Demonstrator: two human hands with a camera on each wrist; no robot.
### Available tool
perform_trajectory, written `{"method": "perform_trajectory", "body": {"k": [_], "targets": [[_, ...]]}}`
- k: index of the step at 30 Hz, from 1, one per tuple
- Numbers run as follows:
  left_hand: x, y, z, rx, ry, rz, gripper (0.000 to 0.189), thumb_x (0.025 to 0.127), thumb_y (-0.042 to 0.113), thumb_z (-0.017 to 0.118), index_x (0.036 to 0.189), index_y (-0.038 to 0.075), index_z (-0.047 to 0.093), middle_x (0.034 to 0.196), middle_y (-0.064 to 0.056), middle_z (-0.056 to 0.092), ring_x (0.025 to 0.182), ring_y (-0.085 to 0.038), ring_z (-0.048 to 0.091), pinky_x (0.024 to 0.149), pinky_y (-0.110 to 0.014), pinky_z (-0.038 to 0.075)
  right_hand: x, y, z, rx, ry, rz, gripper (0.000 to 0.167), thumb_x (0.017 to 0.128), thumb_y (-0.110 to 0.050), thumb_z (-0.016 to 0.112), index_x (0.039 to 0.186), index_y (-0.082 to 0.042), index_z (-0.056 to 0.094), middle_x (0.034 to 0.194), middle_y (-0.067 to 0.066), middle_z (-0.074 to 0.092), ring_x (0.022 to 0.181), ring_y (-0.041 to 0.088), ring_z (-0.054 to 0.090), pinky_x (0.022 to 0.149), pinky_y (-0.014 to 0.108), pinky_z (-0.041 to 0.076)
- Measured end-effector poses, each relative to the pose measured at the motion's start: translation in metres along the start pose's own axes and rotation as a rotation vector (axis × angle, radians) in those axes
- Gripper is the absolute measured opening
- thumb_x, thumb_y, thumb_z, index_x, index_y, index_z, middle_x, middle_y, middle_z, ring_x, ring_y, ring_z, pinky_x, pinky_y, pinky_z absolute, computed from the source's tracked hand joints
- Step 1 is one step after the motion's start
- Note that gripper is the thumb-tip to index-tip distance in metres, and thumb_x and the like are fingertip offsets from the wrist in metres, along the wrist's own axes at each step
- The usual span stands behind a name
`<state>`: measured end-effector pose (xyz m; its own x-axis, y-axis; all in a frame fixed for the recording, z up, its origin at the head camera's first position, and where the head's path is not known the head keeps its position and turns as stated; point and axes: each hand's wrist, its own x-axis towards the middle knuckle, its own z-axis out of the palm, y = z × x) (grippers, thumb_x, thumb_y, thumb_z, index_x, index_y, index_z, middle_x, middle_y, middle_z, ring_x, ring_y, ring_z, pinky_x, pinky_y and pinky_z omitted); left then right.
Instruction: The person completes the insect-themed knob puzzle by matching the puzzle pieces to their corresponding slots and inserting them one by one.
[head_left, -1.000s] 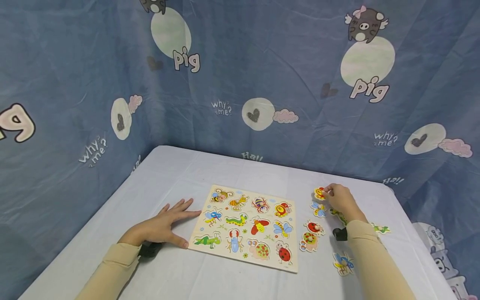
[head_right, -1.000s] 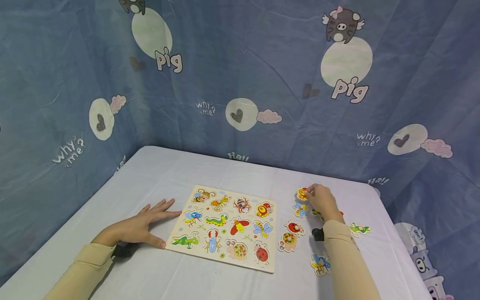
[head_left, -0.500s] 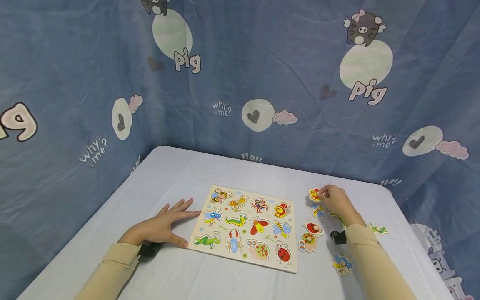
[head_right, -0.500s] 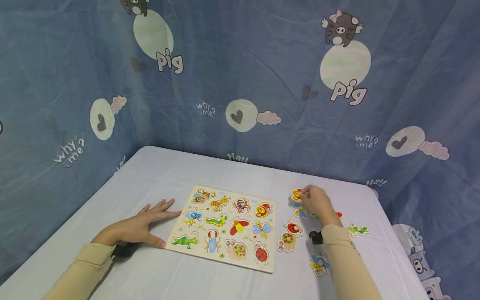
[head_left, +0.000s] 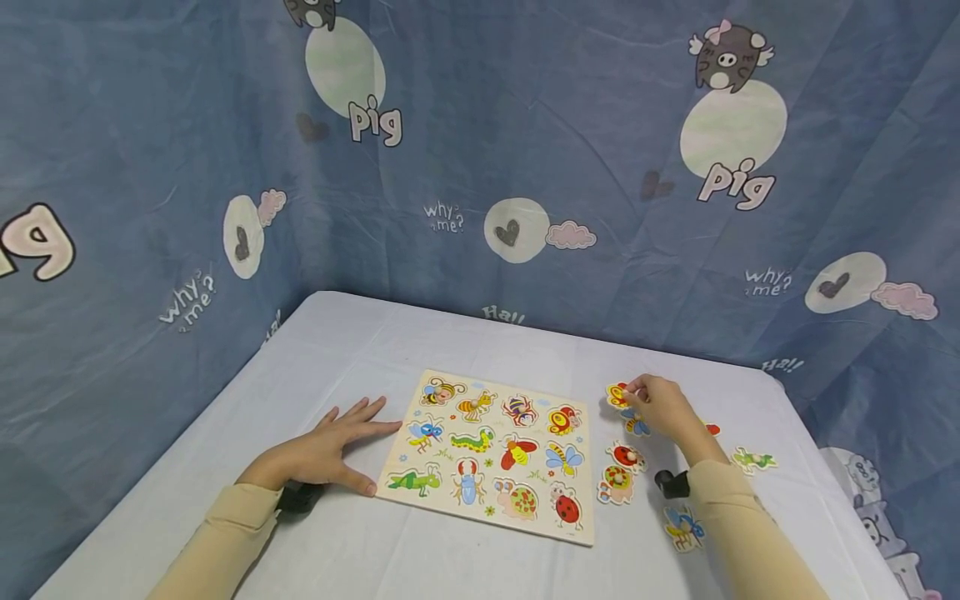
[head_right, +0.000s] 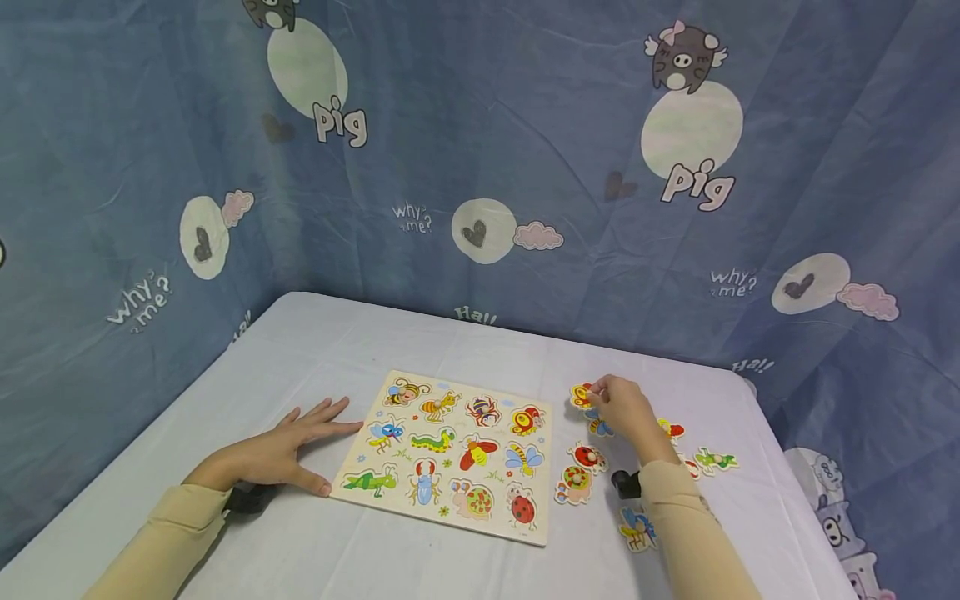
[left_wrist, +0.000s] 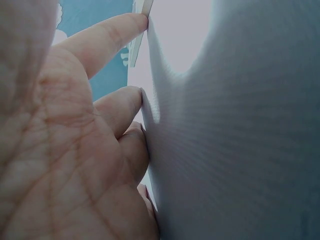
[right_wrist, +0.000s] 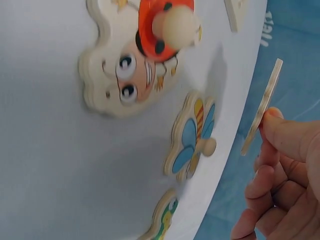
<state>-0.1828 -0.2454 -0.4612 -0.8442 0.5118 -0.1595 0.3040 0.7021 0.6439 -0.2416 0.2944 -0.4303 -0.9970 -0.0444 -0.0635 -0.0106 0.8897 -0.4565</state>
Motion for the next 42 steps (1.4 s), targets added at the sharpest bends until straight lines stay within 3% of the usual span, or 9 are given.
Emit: {"method": "perform_trajectory", "body": {"k": [16, 24, 35, 42], "targets": [[0.000, -0.002, -0.002, 0.004, 0.005, -0.012, 0.100, 0.069, 0.046, 0.099, 0.157, 0.023, 0.057, 0.180, -0.020, 0.018, 0.166, -0.052, 0.002, 0.126, -0.080, -0.008, -0.010, -0.020, 0.016, 0.031, -0.009, -0.044, 0.018, 0.106, -0.017, 0.069, 0.110, 0.000, 0.069, 0.083, 0.007, 0.057, 0.071, 0.018, 0.052, 0.062, 0.030, 0.043], [-0.001, -0.001, -0.001, -0.003, 0.001, -0.002, 0.099, 0.070, 0.044, 0.099, 0.158, 0.024, 0.057, 0.180, -0.021, 0.018, 0.166, -0.053, 0.002, 0.126, -0.081, -0.008, -0.014, -0.031, 0.023, 0.031, -0.007, -0.074, 0.017, 0.105, -0.017, 0.070, 0.107, -0.001, 0.070, 0.083, 0.006, 0.059, 0.075, 0.019, 0.051, 0.066, 0.031, 0.042], [-0.001, 0.001, 0.000, -0.002, 0.001, -0.001, 0.100, 0.070, 0.043, 0.099, 0.158, 0.023, 0.057, 0.180, -0.021, 0.018, 0.166, -0.053, 0.002, 0.126, -0.081, -0.007, -0.018, -0.043, 0.034, 0.079, -0.052, -0.048, 0.020, 0.106, -0.021, 0.069, 0.109, -0.002, 0.070, 0.086, 0.006, 0.060, 0.077, 0.018, 0.053, 0.067, 0.030, 0.045], [-0.001, 0.000, 0.000, 0.004, 0.003, -0.007, 0.100, 0.069, 0.045, 0.099, 0.158, 0.023, 0.057, 0.180, -0.021, 0.018, 0.166, -0.053, 0.002, 0.126, -0.080, -0.007, -0.018, -0.049, 0.042, 0.104, -0.062, -0.091, 0.019, 0.105, -0.019, 0.071, 0.108, -0.001, 0.071, 0.086, 0.005, 0.063, 0.077, 0.017, 0.054, 0.067, 0.030, 0.047]]}}
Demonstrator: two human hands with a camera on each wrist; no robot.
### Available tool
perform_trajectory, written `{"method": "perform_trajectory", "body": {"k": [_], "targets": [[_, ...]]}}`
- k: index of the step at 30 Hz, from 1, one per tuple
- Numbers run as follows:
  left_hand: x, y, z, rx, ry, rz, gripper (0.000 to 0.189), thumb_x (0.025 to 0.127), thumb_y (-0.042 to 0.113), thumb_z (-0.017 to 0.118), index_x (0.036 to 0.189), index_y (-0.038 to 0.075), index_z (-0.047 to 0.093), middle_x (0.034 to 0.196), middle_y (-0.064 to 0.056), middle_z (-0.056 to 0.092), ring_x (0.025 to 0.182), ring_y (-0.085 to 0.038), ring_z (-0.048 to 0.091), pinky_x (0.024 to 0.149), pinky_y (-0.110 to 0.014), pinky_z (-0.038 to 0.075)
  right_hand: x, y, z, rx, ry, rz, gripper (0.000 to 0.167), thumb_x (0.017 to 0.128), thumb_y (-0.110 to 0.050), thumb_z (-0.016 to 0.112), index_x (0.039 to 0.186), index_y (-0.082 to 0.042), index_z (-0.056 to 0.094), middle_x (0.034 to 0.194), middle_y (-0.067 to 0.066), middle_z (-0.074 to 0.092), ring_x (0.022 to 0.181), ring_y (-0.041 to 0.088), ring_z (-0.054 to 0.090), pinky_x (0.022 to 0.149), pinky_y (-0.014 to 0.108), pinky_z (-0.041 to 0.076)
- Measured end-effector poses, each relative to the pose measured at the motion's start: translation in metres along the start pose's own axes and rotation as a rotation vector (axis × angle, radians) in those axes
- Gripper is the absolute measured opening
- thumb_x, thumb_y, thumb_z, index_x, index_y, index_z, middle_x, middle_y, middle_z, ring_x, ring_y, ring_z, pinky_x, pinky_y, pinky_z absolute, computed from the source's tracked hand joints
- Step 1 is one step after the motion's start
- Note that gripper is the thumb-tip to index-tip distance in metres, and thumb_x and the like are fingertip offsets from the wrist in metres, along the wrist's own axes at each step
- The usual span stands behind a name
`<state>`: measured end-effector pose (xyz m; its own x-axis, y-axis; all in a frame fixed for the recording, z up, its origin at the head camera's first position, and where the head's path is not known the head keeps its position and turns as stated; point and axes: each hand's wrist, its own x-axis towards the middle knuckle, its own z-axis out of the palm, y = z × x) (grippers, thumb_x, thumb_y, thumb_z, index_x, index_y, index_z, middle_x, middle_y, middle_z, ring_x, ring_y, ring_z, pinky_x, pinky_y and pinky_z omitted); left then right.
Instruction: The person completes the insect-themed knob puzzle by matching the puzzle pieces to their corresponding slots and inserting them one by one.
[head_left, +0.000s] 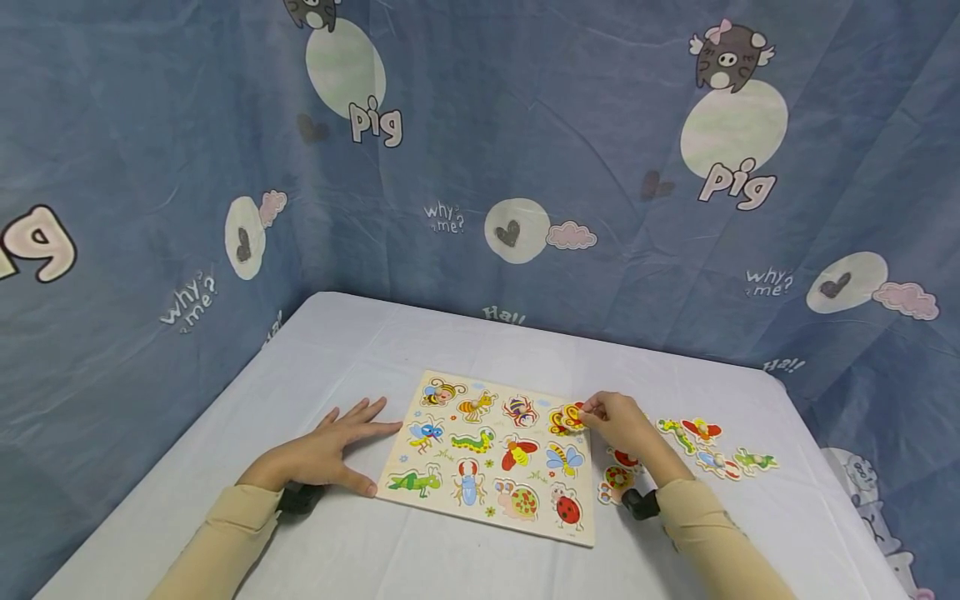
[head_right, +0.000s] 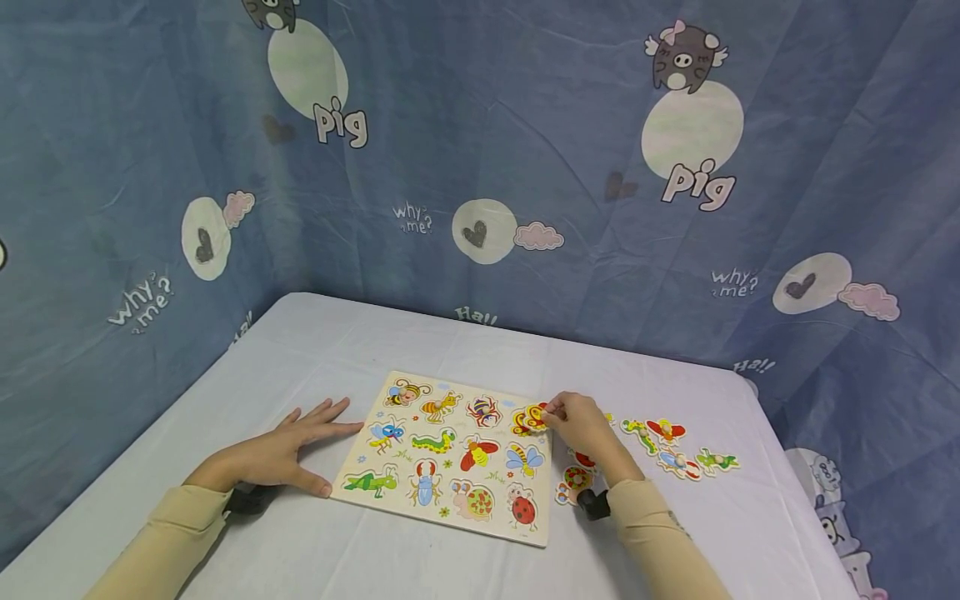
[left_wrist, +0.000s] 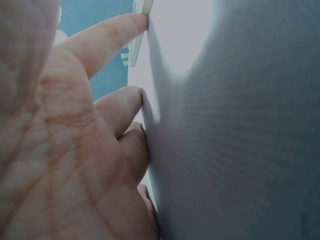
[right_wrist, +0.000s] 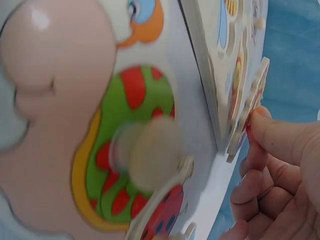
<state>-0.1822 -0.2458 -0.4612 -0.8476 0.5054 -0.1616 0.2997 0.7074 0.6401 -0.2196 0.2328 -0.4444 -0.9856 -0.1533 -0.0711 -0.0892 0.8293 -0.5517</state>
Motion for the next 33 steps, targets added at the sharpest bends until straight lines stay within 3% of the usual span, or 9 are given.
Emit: {"method": "perform_trajectory", "body": {"k": [14, 33], "targets": [[0.000, -0.001, 0.000, -0.015, 0.002, 0.013, 0.099, 0.069, 0.041, 0.100, 0.157, 0.023, 0.057, 0.179, -0.022, 0.018, 0.166, -0.054, 0.002, 0.126, -0.080, -0.008, 0.003, -0.010, 0.009, -0.026, -0.020, -0.007, 0.016, 0.104, -0.020, 0.071, 0.105, -0.004, 0.071, 0.092, 0.004, 0.072, 0.078, 0.015, 0.058, 0.068, 0.029, 0.050], [-0.001, -0.001, -0.001, -0.002, 0.000, 0.023, 0.100, 0.071, 0.046, 0.098, 0.158, 0.022, 0.056, 0.179, -0.023, 0.017, 0.165, -0.054, 0.002, 0.125, -0.082, -0.007, 0.005, -0.017, 0.012, -0.030, -0.032, 0.020, 0.013, 0.104, -0.018, 0.073, 0.101, -0.006, 0.069, 0.087, 0.004, 0.066, 0.075, 0.016, 0.055, 0.064, 0.029, 0.047]]}}
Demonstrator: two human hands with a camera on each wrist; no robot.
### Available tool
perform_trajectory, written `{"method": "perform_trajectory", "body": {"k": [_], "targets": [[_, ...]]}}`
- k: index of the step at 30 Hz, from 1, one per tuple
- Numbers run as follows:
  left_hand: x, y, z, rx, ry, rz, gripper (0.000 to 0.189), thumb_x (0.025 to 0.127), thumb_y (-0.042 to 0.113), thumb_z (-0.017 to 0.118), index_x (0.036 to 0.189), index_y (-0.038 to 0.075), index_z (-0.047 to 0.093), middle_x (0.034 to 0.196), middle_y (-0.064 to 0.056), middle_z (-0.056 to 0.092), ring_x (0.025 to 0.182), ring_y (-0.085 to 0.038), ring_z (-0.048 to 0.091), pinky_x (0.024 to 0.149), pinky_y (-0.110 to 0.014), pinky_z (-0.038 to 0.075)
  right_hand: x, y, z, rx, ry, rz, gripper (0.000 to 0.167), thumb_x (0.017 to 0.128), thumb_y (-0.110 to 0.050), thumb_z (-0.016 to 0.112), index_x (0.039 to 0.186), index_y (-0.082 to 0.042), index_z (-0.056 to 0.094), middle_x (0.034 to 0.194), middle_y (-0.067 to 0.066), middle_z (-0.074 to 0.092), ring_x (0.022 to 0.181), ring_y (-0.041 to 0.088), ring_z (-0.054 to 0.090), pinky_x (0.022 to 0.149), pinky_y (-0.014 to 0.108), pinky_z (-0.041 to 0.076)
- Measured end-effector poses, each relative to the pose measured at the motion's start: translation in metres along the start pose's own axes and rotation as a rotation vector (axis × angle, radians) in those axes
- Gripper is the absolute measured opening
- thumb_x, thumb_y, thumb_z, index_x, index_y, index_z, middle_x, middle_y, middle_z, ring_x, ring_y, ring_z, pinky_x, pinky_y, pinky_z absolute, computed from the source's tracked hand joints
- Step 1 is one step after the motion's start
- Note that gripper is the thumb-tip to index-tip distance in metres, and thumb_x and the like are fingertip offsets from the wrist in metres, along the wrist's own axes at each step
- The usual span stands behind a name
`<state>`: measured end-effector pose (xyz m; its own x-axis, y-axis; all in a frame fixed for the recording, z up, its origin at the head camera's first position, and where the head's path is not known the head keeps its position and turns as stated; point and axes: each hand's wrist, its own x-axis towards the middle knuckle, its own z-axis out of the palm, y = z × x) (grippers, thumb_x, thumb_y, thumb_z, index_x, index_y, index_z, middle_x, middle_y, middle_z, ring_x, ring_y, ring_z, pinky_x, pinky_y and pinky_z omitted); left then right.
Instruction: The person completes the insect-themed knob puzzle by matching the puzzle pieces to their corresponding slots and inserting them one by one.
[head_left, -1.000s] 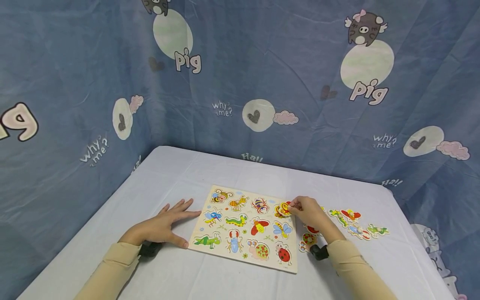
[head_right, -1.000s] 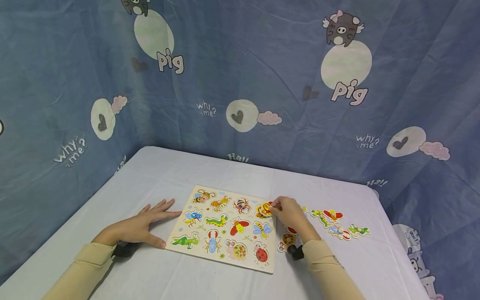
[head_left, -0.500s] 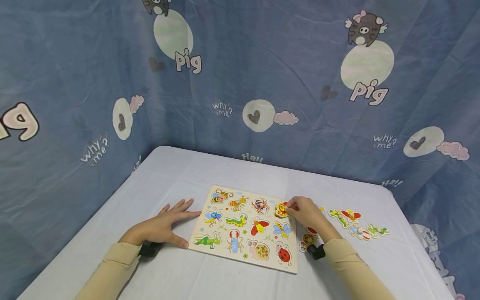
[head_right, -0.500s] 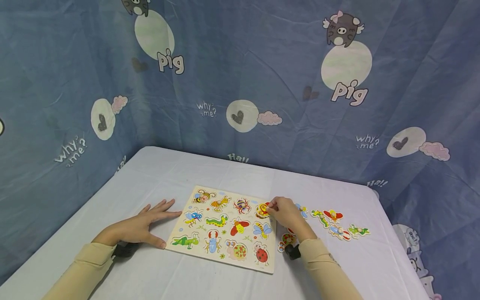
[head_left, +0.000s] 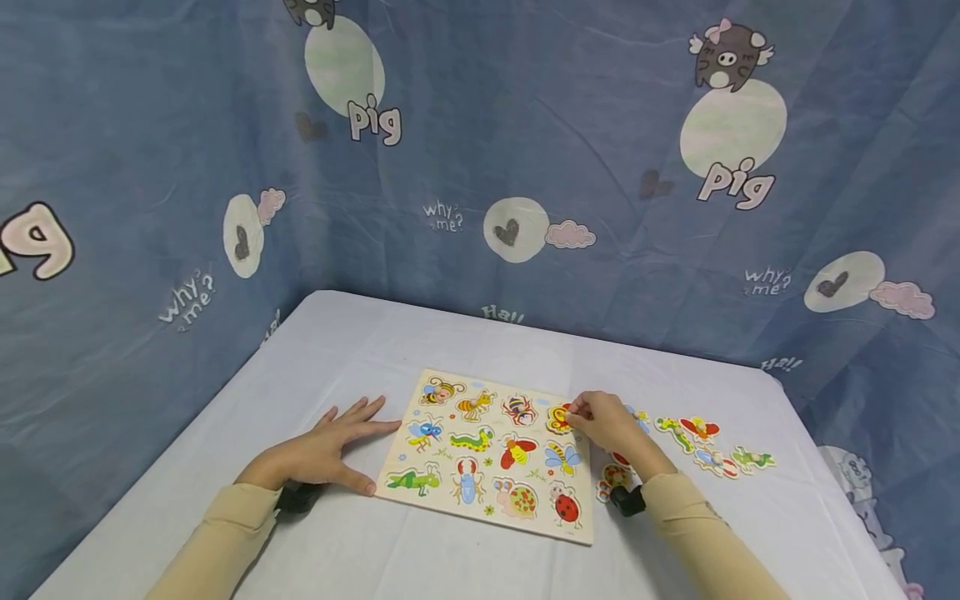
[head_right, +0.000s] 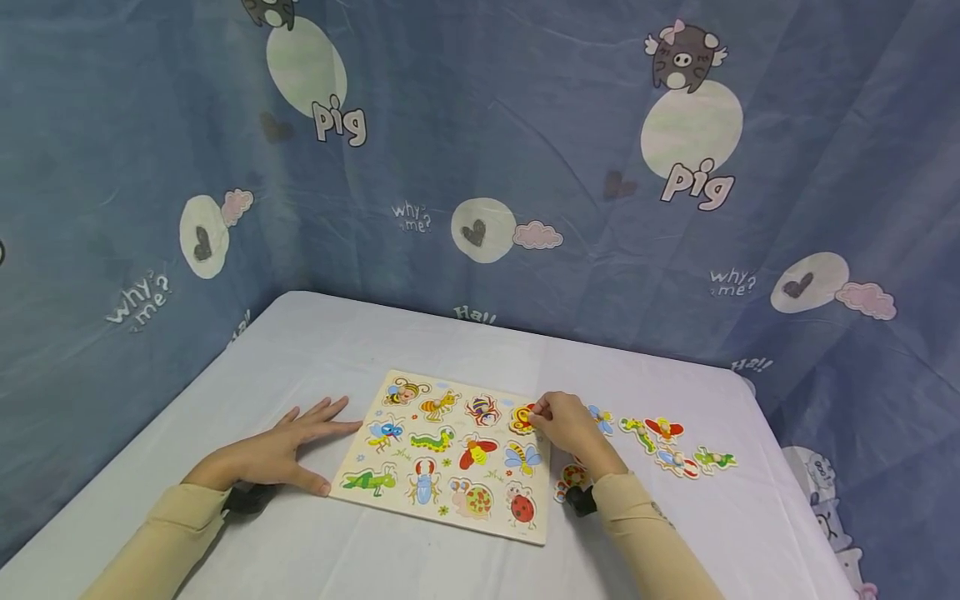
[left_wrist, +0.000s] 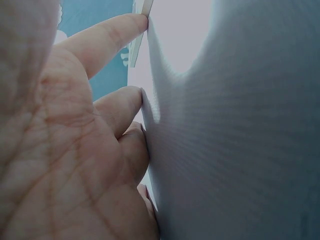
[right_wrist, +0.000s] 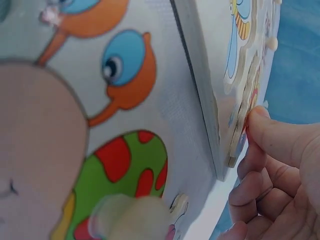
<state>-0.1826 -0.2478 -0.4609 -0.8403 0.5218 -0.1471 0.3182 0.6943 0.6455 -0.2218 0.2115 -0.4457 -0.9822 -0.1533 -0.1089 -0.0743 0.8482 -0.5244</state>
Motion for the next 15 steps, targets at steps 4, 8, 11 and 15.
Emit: {"method": "perform_trajectory", "body": {"k": [4, 8, 11, 15], "targets": [[-0.0002, 0.0013, -0.0004, 0.002, -0.001, -0.001, 0.099, 0.070, 0.045, 0.099, 0.158, 0.023, 0.057, 0.180, -0.022, 0.017, 0.165, -0.054, 0.002, 0.125, -0.082, -0.007, -0.0003, -0.0011, 0.0012, -0.002, -0.011, -0.008, 0.013, 0.104, -0.018, 0.073, 0.099, -0.007, 0.070, 0.086, 0.003, 0.066, 0.075, 0.015, 0.056, 0.065, 0.028, 0.048], [0.0002, 0.0008, 0.0000, -0.008, 0.000, 0.000, 0.099, 0.071, 0.044, 0.099, 0.157, 0.022, 0.057, 0.180, -0.022, 0.017, 0.165, -0.054, 0.001, 0.125, -0.081, -0.008, -0.0010, -0.0024, 0.0020, -0.013, -0.008, -0.022, 0.013, 0.103, -0.018, 0.073, 0.097, -0.007, 0.070, 0.085, 0.003, 0.067, 0.075, 0.015, 0.056, 0.067, 0.028, 0.048], [0.0003, 0.0004, 0.0003, -0.015, 0.000, -0.003, 0.098, 0.071, 0.043, 0.099, 0.157, 0.022, 0.057, 0.180, -0.022, 0.016, 0.166, -0.053, 0.001, 0.126, -0.080, -0.008, -0.0016, -0.0037, 0.0020, -0.021, 0.004, -0.020, 0.013, 0.103, -0.017, 0.074, 0.096, -0.007, 0.070, 0.084, 0.003, 0.067, 0.075, 0.015, 0.057, 0.068, 0.029, 0.049], [0.0004, -0.0011, 0.0007, -0.011, -0.002, -0.010, 0.099, 0.070, 0.044, 0.099, 0.157, 0.024, 0.057, 0.180, -0.021, 0.017, 0.166, -0.053, 0.001, 0.126, -0.080, -0.008, -0.0020, -0.0043, 0.0028, -0.025, 0.009, -0.003, 0.013, 0.103, -0.018, 0.074, 0.097, -0.007, 0.071, 0.085, 0.003, 0.068, 0.076, 0.015, 0.057, 0.068, 0.029, 0.050]]}}
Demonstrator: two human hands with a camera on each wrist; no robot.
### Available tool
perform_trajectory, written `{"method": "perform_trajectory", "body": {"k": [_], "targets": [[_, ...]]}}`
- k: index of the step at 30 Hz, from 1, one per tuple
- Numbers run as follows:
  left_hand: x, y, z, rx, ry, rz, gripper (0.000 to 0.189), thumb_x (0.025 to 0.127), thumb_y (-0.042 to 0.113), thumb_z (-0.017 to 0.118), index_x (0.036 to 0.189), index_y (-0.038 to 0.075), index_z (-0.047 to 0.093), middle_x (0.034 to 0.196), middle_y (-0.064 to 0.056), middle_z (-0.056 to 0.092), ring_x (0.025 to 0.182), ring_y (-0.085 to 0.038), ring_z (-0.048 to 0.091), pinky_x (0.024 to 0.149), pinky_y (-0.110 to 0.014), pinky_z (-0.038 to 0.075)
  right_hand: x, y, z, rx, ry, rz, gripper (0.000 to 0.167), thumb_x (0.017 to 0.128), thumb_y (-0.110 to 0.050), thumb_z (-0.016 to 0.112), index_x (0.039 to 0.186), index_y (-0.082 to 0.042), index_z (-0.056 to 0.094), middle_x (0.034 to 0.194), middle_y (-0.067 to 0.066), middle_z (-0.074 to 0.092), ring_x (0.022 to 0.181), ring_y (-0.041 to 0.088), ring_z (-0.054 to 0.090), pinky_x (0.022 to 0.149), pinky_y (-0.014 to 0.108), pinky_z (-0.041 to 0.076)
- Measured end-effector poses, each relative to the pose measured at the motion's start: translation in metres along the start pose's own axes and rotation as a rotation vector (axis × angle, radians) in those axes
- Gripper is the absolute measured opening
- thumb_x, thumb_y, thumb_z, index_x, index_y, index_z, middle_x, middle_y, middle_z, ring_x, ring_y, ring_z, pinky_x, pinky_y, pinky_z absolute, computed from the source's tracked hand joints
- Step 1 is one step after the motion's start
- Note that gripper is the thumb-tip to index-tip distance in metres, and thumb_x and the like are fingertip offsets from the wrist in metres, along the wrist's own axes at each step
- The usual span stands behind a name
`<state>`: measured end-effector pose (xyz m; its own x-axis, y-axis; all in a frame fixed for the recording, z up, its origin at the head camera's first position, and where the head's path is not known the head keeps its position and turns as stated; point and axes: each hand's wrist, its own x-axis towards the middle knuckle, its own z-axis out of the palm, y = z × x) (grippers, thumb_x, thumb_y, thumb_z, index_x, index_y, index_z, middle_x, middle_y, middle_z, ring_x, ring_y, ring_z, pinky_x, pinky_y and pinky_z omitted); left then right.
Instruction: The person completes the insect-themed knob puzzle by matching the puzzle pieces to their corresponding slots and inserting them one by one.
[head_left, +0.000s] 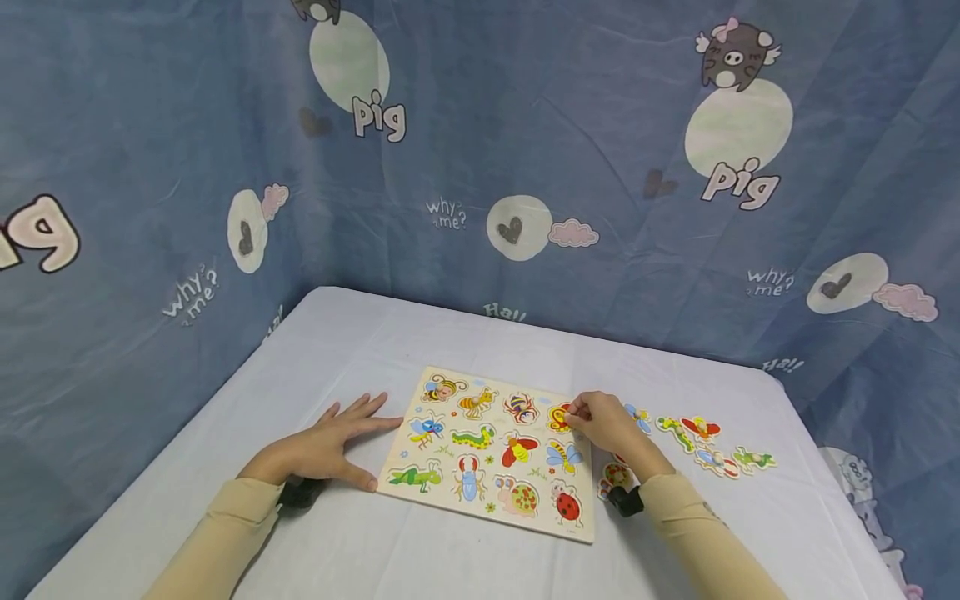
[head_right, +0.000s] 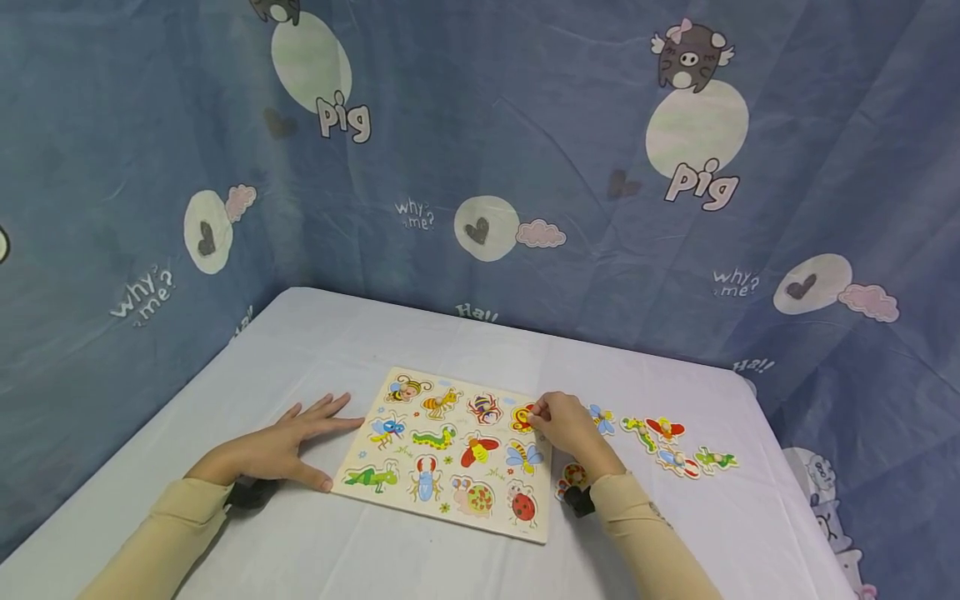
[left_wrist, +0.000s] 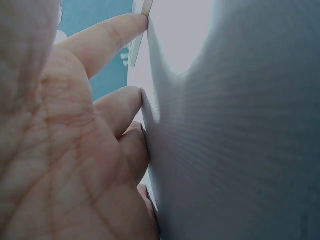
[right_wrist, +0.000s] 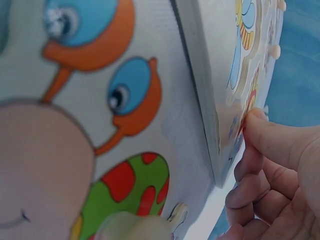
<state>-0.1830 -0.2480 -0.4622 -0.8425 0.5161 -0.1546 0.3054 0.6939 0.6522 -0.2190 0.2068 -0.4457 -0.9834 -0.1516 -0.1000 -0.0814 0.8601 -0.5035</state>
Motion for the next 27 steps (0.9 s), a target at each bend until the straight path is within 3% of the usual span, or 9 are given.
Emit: {"method": "perform_trajectory", "body": {"k": [11, 18, 27], "targets": [[0.001, -0.003, 0.000, 0.004, 0.006, 0.004, 0.100, 0.070, 0.047, 0.098, 0.158, 0.023, 0.057, 0.180, -0.021, 0.017, 0.166, -0.053, 0.001, 0.126, -0.080, -0.008, -0.001, 0.000, 0.002, 0.075, 0.000, 0.084, 0.016, 0.104, -0.022, 0.073, 0.099, -0.007, 0.074, 0.087, 0.003, 0.071, 0.077, 0.016, 0.059, 0.068, 0.028, 0.048], [0.001, -0.004, 0.000, 0.002, 0.009, 0.002, 0.100, 0.070, 0.048, 0.098, 0.158, 0.022, 0.057, 0.180, -0.021, 0.016, 0.166, -0.052, 0.000, 0.126, -0.079, -0.009, -0.004, 0.004, -0.001, 0.101, -0.004, 0.065, 0.018, 0.104, -0.025, 0.073, 0.104, -0.007, 0.075, 0.090, 0.004, 0.071, 0.078, 0.016, 0.057, 0.067, 0.027, 0.047], [0.001, -0.001, -0.001, 0.001, 0.004, 0.019, 0.100, 0.070, 0.045, 0.099, 0.158, 0.022, 0.057, 0.180, -0.022, 0.016, 0.166, -0.053, 0.001, 0.125, -0.081, -0.008, -0.014, 0.012, -0.014, 0.120, 0.022, 0.045, 0.022, 0.102, -0.026, 0.075, 0.108, -0.006, 0.079, 0.080, 0.003, 0.060, 0.071, 0.016, 0.049, 0.059, 0.026, 0.039]]}}
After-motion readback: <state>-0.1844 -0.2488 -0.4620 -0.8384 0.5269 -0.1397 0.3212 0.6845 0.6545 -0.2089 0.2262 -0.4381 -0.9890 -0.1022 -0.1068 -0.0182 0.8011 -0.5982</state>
